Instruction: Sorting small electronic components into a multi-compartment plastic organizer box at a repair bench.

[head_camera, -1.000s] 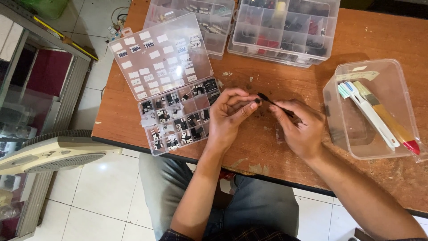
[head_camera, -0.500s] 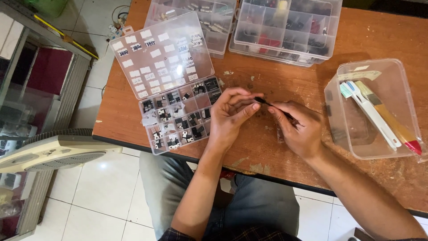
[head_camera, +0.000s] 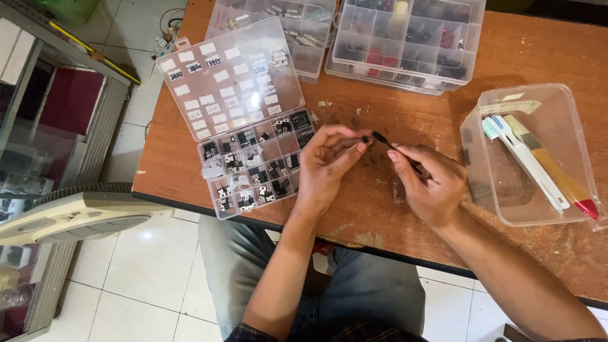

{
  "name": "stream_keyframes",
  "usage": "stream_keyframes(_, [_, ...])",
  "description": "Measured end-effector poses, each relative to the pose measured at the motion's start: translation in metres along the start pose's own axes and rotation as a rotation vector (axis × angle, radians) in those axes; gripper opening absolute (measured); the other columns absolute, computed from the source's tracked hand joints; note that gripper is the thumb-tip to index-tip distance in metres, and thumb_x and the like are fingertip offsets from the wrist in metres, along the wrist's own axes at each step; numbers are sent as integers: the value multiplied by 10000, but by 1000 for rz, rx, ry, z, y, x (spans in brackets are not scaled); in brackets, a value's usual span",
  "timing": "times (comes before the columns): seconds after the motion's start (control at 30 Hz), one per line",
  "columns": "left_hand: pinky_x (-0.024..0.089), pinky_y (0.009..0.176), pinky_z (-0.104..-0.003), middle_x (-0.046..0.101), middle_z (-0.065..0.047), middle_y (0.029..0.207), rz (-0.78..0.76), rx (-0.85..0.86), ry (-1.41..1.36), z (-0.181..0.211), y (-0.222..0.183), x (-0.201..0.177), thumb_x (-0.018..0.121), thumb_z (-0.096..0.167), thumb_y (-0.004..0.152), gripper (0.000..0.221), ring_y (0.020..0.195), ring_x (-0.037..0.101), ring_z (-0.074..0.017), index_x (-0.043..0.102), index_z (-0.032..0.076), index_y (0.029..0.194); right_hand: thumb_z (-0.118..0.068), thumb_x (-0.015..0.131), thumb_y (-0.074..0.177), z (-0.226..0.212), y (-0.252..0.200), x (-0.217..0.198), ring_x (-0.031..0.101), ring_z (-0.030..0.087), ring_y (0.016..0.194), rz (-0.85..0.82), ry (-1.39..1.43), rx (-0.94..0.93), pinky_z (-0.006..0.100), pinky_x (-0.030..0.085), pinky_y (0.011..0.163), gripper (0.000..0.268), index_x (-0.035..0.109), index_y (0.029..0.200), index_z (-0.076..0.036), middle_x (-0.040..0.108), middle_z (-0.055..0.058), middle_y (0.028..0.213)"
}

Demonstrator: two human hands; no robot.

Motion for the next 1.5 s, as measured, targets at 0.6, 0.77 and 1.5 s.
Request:
stream_keyframes(0.6, [646,852,-372,731,-243,1028,28,89,69,-6,1,-6,739,-110,884,269,959,755,-301,604,-46,1108,59,705,963,2,-2,5,644,222,548,-134,9,45,309,445,455,96,757,1040,33,759,217,853])
stream_keyframes(0.77, [651,847,-367,740,-245,1018,44,95,69,-3,-3,-2,743,-115,877,262,956,761,-311,602,-40,1085,69,698,956,9,-4,10,638,222,525,-195,-37,82,296,439,440,99,758,1027,32,754,211,835])
stream_keyframes(1.5, [634,912,-411,715,-251,1079,21,74,86,-5,-2,-2,656,-80,963,126,1002,728,-294,632,-47,1082,39,712,980,7,-5,6,611,214,577,-84,-14,140,324,464,520,66,759,1026,38,731,201,811])
Point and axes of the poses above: each hand's wrist, its own y-axis towards the middle knuckle, its own x-axis out of the palm, z = x × y, the point moved 5 cm from there along y, towards the middle knuckle
